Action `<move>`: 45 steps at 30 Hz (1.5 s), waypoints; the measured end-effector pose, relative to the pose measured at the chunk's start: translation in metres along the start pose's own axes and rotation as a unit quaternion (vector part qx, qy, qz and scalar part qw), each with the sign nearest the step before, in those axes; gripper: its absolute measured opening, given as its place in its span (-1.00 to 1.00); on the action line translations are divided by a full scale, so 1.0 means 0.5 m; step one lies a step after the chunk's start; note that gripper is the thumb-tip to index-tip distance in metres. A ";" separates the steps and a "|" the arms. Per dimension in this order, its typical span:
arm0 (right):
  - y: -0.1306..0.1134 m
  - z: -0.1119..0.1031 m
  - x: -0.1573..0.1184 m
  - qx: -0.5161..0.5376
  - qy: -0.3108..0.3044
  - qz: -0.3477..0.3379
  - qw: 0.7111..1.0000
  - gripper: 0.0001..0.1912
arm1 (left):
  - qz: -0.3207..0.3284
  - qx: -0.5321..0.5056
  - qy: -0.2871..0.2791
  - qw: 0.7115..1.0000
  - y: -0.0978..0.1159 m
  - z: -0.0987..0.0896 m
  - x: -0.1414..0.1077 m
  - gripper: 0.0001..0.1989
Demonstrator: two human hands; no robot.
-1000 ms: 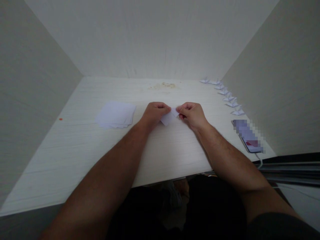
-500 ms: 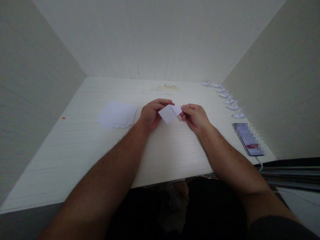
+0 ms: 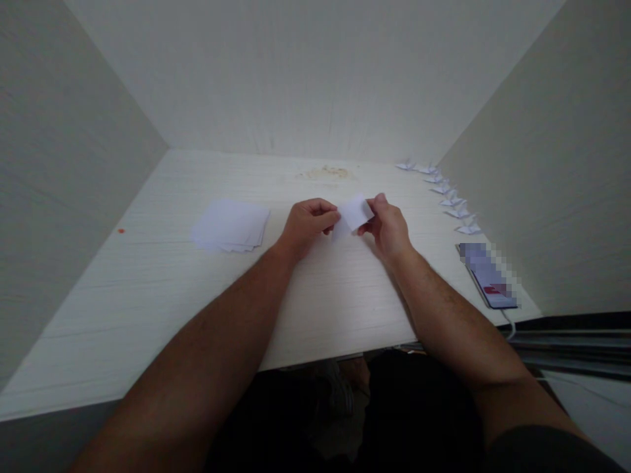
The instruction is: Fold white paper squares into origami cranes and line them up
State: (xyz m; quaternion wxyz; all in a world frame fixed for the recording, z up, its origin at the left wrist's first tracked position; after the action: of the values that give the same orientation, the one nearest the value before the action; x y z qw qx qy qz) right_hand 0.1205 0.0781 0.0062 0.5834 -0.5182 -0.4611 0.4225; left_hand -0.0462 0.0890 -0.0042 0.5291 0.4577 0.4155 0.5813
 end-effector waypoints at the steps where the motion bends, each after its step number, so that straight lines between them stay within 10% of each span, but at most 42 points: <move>1: -0.003 0.000 -0.002 -0.021 -0.008 -0.009 1.000 -0.47 | 0.003 0.027 -0.001 1.000 0.000 0.001 -0.002 -0.88; 9: -0.012 -0.002 -0.008 -0.145 -0.014 -0.058 0.988 -0.76 | -0.007 0.113 -0.019 0.993 0.004 0.009 -0.012 -0.92; 28: -0.030 0.004 -0.017 -0.180 -0.055 -0.096 0.978 -0.76 | -0.018 0.135 -0.011 0.991 0.010 0.010 -0.016 -0.90; 45: -0.014 0.013 -0.017 -0.044 -0.066 -0.055 0.995 -0.93 | -0.048 0.072 0.030 0.996 -0.001 0.002 -0.004 -0.89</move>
State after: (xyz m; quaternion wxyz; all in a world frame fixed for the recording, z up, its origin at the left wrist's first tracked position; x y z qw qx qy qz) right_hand 0.1126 0.0706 0.0127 0.5505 -0.4881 -0.5446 0.4025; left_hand -0.0452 0.0870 -0.0047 0.5098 0.4567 0.4934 0.5368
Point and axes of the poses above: each hand's wrist, its own x-axis towards the middle knuckle, its own z-axis out of the palm, y = z × x, the point moved 6 cm from there along x, towards the middle knuckle, and after that the axes turned 11 degrees about y, right-handed, at the moved point
